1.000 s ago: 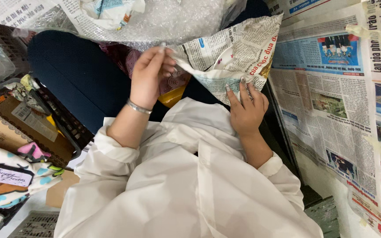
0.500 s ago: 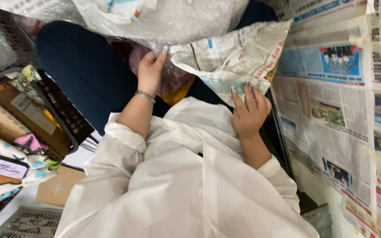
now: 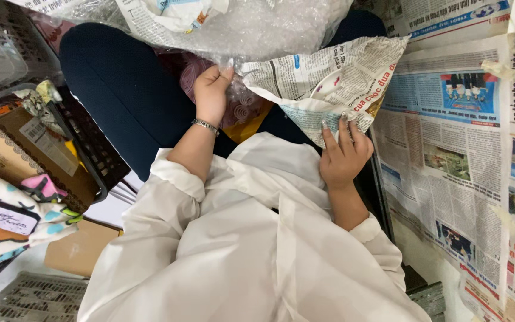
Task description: The person sits on the floor and wraps small ceramic items, such as cups and plates, in newspaper and bubble wrap. They carefully fold the newspaper around each item and place the wrapped objects into a pile.
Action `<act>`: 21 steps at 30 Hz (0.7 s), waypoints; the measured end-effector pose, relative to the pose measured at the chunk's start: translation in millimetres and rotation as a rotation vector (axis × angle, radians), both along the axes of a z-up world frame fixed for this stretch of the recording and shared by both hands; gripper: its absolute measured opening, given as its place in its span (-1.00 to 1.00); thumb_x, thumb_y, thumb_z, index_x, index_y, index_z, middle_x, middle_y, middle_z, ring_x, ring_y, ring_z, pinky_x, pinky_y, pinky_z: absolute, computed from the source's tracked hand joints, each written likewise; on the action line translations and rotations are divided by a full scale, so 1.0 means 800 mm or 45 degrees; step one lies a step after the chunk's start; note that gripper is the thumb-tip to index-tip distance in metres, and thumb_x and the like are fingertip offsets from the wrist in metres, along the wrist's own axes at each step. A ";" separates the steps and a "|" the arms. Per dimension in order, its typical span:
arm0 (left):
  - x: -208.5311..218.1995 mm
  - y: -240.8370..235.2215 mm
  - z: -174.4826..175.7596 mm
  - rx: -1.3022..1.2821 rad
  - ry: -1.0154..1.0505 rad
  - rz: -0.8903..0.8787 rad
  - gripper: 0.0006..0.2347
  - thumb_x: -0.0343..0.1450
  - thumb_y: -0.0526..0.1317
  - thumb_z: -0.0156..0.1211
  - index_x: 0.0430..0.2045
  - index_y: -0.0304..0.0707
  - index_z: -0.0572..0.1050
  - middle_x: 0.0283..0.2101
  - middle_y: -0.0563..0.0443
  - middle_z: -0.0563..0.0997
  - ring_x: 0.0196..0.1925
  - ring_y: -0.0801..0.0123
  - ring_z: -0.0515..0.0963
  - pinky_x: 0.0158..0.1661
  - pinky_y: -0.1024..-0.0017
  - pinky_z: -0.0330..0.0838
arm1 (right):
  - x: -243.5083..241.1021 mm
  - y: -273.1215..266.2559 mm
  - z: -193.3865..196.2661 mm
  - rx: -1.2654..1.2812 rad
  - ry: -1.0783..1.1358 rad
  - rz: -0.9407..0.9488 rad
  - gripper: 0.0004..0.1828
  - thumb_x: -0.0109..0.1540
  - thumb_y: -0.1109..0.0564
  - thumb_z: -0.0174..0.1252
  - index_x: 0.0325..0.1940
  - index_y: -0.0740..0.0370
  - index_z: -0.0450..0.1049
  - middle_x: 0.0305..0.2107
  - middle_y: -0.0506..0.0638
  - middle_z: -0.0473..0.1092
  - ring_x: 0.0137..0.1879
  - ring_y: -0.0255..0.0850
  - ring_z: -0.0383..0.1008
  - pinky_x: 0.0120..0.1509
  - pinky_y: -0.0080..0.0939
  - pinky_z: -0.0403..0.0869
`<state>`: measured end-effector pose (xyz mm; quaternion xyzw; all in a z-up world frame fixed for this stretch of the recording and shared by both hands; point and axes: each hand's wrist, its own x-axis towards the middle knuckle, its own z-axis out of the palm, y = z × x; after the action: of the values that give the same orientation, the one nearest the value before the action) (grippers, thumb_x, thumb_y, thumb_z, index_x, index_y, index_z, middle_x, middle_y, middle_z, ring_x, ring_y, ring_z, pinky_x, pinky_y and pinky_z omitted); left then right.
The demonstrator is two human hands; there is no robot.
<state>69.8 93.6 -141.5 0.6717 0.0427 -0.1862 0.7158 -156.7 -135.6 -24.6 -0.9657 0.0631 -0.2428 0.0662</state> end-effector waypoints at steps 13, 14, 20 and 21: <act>-0.004 -0.008 0.023 -0.087 0.162 -0.212 -0.81 0.48 -0.17 0.26 -0.27 -0.38 0.61 -0.31 0.18 0.64 -0.32 0.66 0.49 -0.28 0.59 0.42 | -0.005 0.002 -0.005 -0.001 0.011 -0.002 -0.59 0.25 0.27 0.10 0.13 0.09 0.65 0.18 0.16 0.48 0.32 0.09 0.38 0.32 0.12 0.23; -0.003 -0.009 0.020 -0.115 0.176 -0.202 -0.82 0.48 -0.19 0.26 -0.27 -0.38 0.62 -0.30 0.17 0.65 -0.31 0.65 0.50 -0.27 0.58 0.43 | -0.004 0.001 -0.006 0.006 0.010 -0.002 -0.59 0.24 0.27 0.10 0.13 0.09 0.64 0.18 0.16 0.48 0.32 0.09 0.38 0.32 0.12 0.23; 0.000 -0.011 0.010 -0.202 0.177 -0.171 -0.85 0.51 -0.24 0.24 -0.28 -0.40 0.62 -0.29 0.12 0.66 -0.28 0.61 0.53 -0.21 0.54 0.45 | -0.003 0.001 -0.005 0.017 0.000 -0.005 -0.59 0.25 0.26 0.10 0.14 0.08 0.65 0.17 0.15 0.49 0.32 0.08 0.39 0.32 0.11 0.23; 0.001 -0.011 0.010 -0.271 0.178 -0.169 -0.85 0.52 -0.24 0.24 -0.27 -0.40 0.62 -0.27 0.11 0.66 -0.26 0.61 0.53 -0.18 0.54 0.45 | -0.003 0.001 -0.006 0.020 -0.010 -0.006 -0.59 0.25 0.27 0.10 0.14 0.08 0.65 0.17 0.14 0.49 0.32 0.07 0.39 0.33 0.11 0.23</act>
<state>70.3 84.7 -133.3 0.5788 0.0278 -0.2830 0.7643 -158.8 -134.7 -29.0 -0.9641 0.0671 -0.2464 0.0734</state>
